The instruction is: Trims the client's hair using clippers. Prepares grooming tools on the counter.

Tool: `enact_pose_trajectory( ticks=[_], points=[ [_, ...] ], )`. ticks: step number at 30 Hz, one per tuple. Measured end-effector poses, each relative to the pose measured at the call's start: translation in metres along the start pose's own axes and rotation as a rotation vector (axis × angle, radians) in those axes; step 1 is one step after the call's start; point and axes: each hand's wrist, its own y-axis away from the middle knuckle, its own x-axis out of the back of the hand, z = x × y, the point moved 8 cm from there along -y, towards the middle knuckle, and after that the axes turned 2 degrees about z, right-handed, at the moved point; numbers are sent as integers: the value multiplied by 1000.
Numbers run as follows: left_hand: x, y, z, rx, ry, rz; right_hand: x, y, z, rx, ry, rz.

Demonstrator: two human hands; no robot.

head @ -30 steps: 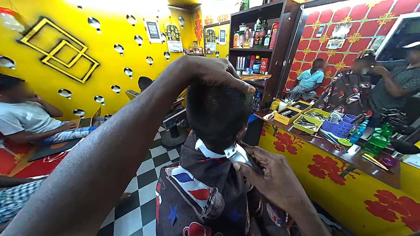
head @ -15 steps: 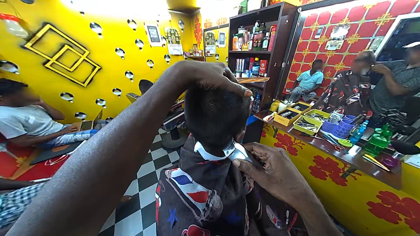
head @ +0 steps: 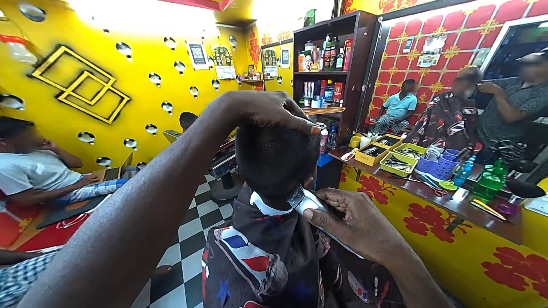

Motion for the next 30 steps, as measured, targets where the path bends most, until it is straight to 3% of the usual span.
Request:
enact_pose_trajectory(
  ticks=[10,13,17,19,22,23,25,28,30],
  points=[
    [-1,3,3,-9,26,9,-5,2,9,-83,-13,-146],
    [-1,4,4,-8,12,5,-3,16,8,64,-303,-242],
    [2,4,7,-77,-55,40,-5,48,27,350,-1056,-207],
    [17,18,12,-186,-217,272,-25,62,54,205,-1312,-128],
    [29,97,32,-343,-416,955,-47,84,102,-223,-1092,97],
    [16,131,35,-339,-372,1107,-48,90,112,-297,-977,124],
    [-38,178,27,-302,-192,1233,-38,96,120,-320,-898,185],
    [-138,187,8,-277,24,1101,4,95,111,-61,-933,322],
    [-182,174,5,-257,-21,976,34,91,100,127,-952,375]
  ],
)
